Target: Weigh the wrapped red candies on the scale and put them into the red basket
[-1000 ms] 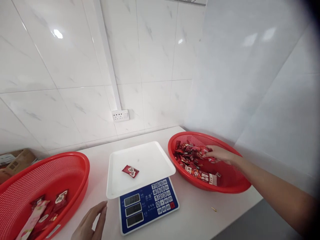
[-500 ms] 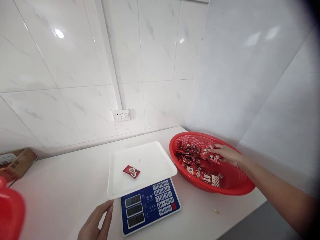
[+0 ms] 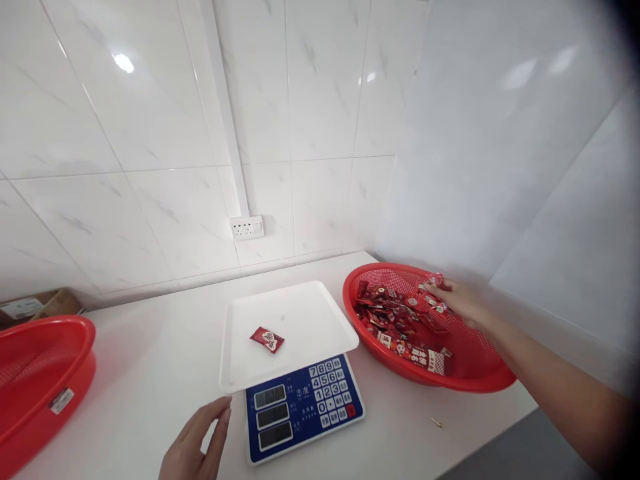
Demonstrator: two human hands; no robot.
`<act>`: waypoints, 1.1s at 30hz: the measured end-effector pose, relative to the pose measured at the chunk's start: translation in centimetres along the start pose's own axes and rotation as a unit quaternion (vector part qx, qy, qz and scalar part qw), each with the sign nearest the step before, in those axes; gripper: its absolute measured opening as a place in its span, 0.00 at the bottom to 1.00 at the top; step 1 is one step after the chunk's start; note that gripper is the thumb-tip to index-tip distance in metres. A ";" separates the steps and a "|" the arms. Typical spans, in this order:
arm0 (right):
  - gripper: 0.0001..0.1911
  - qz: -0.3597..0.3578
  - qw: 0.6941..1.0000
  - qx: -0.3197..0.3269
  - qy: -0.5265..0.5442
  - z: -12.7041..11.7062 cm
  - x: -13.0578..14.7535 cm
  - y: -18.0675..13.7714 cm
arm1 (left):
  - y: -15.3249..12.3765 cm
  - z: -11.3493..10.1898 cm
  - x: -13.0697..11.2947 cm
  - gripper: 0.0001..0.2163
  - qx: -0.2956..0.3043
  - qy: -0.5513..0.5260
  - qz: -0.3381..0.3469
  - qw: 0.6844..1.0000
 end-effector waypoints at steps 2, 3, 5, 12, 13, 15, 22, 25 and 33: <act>0.09 -0.004 1.000 0.016 0.011 0.9 1.1 -0.8 | -0.2 -0.2 -0.2 0.13 -0.028 -0.002 0.001 1.000; 0.09 -0.007 0.999 0.031 0.020 1.7 1.9 -1.3 | -0.3 -0.2 -0.5 0.13 -0.034 -0.002 0.007 0.999; 0.09 -0.015 0.996 0.078 0.045 4.1 3.7 -2.9 | -0.3 0.1 -1.4 0.12 -0.028 0.002 0.029 0.999; 0.14 -0.066 0.936 0.330 0.106 17.9 9.6 -10.2 | -0.4 0.5 -3.9 0.14 -0.006 0.007 0.070 0.997; 0.15 -0.081 0.926 0.358 0.092 19.8 10.1 -11.1 | -0.4 0.4 -4.1 0.14 -0.006 0.008 0.070 0.998; 0.15 -0.115 0.910 0.394 0.057 22.8 11.0 -12.3 | -0.7 0.1 -4.2 0.13 -0.006 0.012 0.068 0.998; 0.16 -0.180 0.904 0.387 -0.003 24.8 12.2 -12.6 | -1.8 -1.4 -2.5 0.11 -0.026 0.014 0.035 0.999; 0.16 -0.195 0.899 0.389 -0.042 24.2 11.7 -12.7 | -1.8 -1.0 -2.5 0.11 -0.014 0.006 0.028 0.999; 0.30 -0.210 0.904 0.359 -0.096 23.5 11.2 -12.8 | -0.7 1.5 -6.4 0.10 0.026 -0.025 0.107 0.994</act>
Point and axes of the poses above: each hand's wrist, its own y-axis towards the middle knuckle, its own z-axis out of the palm, x = y × z, the point moved 8 cm from there along y, towards the middle knuckle, and after that the axes turned 8 degrees about -y, right-handed, at the moved point
